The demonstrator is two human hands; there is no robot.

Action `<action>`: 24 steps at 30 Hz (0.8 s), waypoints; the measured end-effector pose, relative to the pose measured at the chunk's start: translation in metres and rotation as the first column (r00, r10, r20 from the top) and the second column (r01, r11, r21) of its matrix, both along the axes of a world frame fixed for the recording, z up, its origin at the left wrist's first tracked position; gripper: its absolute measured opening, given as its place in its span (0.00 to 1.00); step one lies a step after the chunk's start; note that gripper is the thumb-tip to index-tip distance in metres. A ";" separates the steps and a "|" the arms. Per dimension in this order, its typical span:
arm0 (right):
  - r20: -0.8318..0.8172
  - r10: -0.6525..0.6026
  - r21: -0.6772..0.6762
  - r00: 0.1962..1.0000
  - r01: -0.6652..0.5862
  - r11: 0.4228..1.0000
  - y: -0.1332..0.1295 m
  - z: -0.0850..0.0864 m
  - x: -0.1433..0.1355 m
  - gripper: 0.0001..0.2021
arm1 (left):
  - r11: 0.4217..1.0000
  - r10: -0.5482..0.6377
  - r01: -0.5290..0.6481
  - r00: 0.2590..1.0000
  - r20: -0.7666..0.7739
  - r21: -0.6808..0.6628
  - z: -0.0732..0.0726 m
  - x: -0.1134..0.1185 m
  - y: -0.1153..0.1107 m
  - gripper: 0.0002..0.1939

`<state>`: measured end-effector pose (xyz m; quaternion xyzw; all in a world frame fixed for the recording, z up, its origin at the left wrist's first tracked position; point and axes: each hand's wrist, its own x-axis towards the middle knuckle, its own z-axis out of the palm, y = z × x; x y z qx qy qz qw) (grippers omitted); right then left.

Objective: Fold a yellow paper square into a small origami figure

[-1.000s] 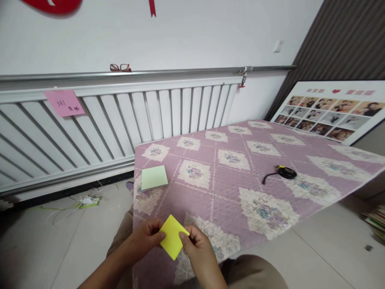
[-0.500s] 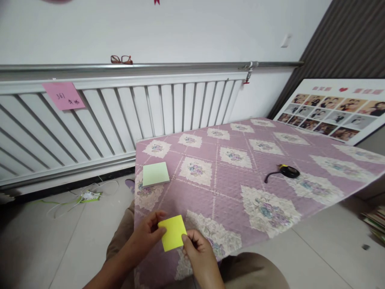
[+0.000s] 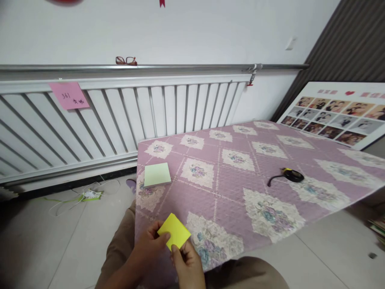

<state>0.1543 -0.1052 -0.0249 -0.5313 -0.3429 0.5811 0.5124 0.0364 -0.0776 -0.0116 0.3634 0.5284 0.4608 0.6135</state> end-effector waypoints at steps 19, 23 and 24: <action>0.011 0.008 -0.085 1.000 -0.007 0.996 0.011 0.014 0.023 0.23 | 0.991 -0.135 0.134 0.989 -0.054 -0.026 -0.014 0.001 -0.003 0.16; 0.013 0.146 -0.063 0.989 -0.145 0.987 0.024 0.024 0.038 0.22 | 0.974 -0.228 0.225 0.969 -0.092 -0.034 -0.011 -0.001 -0.002 0.13; 0.034 0.171 -0.053 0.985 -0.169 0.984 0.026 0.024 0.039 0.21 | 0.969 -0.246 0.245 0.964 -0.095 -0.026 -0.010 -0.001 -0.003 0.12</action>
